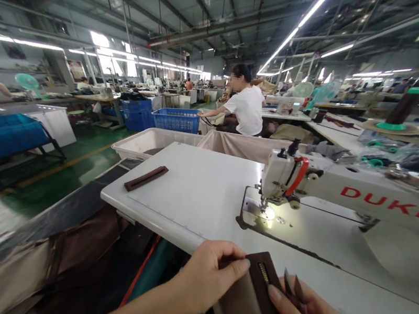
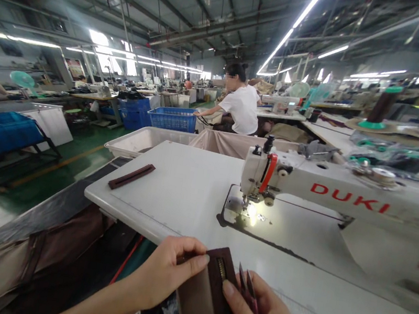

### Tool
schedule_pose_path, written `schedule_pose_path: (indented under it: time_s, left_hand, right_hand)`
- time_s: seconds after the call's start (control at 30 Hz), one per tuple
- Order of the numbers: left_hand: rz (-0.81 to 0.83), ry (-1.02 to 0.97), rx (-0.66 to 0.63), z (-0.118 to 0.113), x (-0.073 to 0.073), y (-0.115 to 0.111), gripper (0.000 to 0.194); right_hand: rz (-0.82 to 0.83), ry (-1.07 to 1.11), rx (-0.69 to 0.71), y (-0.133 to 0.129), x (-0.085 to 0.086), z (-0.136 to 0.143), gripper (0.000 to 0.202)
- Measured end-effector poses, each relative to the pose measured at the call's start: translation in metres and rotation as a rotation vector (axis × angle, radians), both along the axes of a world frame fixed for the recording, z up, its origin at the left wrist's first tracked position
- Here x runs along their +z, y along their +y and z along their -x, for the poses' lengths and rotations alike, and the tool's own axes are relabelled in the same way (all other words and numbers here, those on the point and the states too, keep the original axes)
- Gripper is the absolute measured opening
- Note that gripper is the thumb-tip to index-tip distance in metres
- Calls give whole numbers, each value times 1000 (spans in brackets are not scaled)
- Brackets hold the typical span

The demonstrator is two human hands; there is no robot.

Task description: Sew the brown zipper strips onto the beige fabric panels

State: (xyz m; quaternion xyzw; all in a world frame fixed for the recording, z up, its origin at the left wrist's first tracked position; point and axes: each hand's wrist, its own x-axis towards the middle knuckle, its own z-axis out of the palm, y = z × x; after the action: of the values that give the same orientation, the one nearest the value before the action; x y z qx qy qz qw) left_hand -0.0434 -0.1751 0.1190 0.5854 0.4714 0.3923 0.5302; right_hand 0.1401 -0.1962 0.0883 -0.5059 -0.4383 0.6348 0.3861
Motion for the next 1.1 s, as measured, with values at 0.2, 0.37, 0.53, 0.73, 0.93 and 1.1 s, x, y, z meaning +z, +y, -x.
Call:
schedule_pose_path:
  time_s: [0.2,0.37,0.53,0.73,0.93,1.1]
  left_hand:
    - [-47,81,19,1,-1,1,22]
    - [-58,100,49,0,-6,2,25]
    - [-51,52,-1,2,-7,6,25]
    - [-41,23,-29,4,-9,8,23]
    - [-49,43,-11,2,-9,9,20]
    - [-66,42,-10,2,-9,10,18]
  right_hand:
    - [-9,-52,42,3,-14,-5,39]
    - [-68,-58,43,4,-26,-4,39]
    - [-66,-67,37,8,-30,-6,39]
    - [-45,-110,33,11,-30,-11,41]
    - [-75,-135,6,11,-34,-12,43]
    - [-87,-148,-7,12,-28,-10,44]
